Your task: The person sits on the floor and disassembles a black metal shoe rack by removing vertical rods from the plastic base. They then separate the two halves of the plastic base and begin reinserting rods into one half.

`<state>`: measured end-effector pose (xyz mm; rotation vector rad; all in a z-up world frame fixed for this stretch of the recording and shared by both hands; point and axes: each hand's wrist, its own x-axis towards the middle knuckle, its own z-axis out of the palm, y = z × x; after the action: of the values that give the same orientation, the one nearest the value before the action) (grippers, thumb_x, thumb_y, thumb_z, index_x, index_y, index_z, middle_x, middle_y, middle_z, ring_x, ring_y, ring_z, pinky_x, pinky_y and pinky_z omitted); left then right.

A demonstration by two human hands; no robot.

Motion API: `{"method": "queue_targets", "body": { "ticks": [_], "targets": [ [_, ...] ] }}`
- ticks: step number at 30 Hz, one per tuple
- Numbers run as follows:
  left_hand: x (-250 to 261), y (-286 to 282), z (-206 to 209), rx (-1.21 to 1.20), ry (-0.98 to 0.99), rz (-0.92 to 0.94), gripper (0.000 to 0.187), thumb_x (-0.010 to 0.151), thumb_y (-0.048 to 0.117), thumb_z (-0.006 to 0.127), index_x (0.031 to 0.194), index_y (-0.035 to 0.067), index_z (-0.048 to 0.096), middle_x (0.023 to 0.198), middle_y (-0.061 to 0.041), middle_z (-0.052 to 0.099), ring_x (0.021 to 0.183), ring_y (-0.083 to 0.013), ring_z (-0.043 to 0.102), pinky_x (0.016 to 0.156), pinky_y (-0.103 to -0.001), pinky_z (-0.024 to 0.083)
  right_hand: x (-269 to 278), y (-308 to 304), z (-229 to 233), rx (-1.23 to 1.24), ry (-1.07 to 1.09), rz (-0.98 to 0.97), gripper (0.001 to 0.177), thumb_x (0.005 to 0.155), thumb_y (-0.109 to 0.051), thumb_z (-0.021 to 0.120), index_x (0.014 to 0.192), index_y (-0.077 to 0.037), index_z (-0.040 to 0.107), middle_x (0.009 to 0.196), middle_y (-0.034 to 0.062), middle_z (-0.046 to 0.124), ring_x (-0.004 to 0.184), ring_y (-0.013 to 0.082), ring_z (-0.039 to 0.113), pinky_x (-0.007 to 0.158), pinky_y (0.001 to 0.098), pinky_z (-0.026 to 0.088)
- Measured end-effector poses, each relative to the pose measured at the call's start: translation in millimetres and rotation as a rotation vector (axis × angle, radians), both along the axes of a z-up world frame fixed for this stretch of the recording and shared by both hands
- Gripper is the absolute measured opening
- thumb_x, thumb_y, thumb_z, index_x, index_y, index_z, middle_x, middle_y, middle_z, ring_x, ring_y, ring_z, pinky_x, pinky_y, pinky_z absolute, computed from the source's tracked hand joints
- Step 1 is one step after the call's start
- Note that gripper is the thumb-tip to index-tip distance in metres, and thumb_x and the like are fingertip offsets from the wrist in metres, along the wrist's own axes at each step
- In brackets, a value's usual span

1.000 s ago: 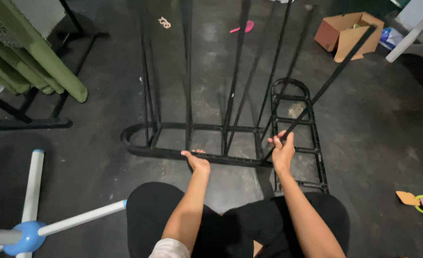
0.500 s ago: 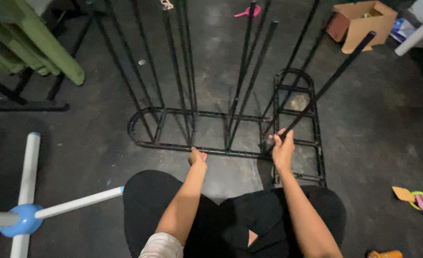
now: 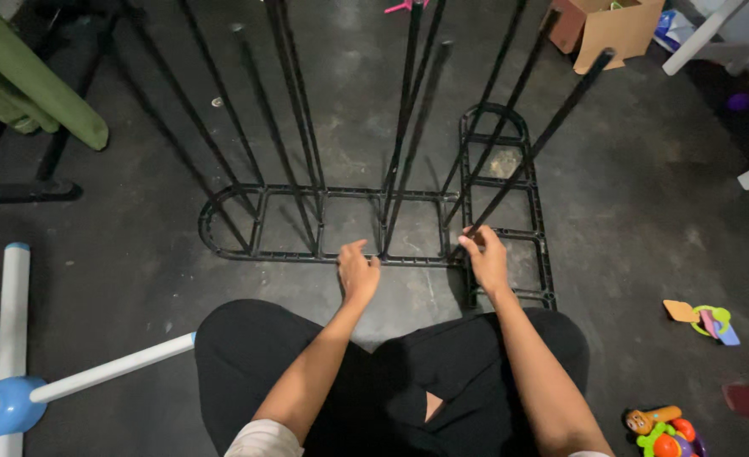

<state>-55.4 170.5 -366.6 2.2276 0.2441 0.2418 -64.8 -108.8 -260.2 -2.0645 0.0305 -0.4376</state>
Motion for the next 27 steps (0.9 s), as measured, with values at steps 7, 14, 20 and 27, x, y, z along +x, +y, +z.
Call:
{"method": "queue_targets", "body": {
  "ticks": [7,14,20,27],
  "targets": [
    [-7,0,-22,0.488,-0.082,-0.454,0.079,0.077,0.007,0.066,0.151,-0.003,0.037,0.151,-0.019,0.045,0.146,-0.0348,0.035,0.119,-0.053,0.023,-18,19,33,-0.136,-0.082,-0.034,0.019,0.092,-0.017,0.074,0.105,-0.004,0.068,0.095,0.0138,0.070,0.086,0.0292,0.070,0.077,0.0383,0.054],
    [1,0,-45,0.611,0.019,-0.475,0.071,0.088,0.009,0.058,0.154,-0.002,0.034,0.152,-0.020,0.045,0.149,-0.0321,0.034,0.122,-0.051,0.024,-13,22,43,-0.232,0.047,-0.107,0.021,0.093,-0.020,0.076,0.095,0.000,0.067,0.084,0.0186,0.068,0.078,0.0351,0.068,0.073,0.0413,0.052],
    [-3,1,-30,0.641,0.047,-0.493,0.073,0.087,0.008,0.059,0.155,-0.001,0.033,0.156,-0.018,0.042,0.149,-0.0327,0.034,0.122,-0.050,0.025,8,2,88,-0.028,-0.358,-0.109,0.013,0.102,-0.012,0.062,0.100,-0.001,0.070,0.082,0.0116,0.070,0.075,0.0196,0.068,0.072,0.0331,0.053],
    [-7,0,-23,0.564,0.030,-0.468,0.074,0.084,0.006,0.060,0.154,0.004,0.036,0.157,-0.014,0.042,0.149,-0.0293,0.034,0.123,-0.047,0.023,21,-46,105,-0.027,-0.220,-0.157,0.017,0.104,-0.020,0.066,0.106,-0.002,0.067,0.087,0.0125,0.069,0.081,0.0199,0.063,0.076,0.0328,0.051]
  ]
}}
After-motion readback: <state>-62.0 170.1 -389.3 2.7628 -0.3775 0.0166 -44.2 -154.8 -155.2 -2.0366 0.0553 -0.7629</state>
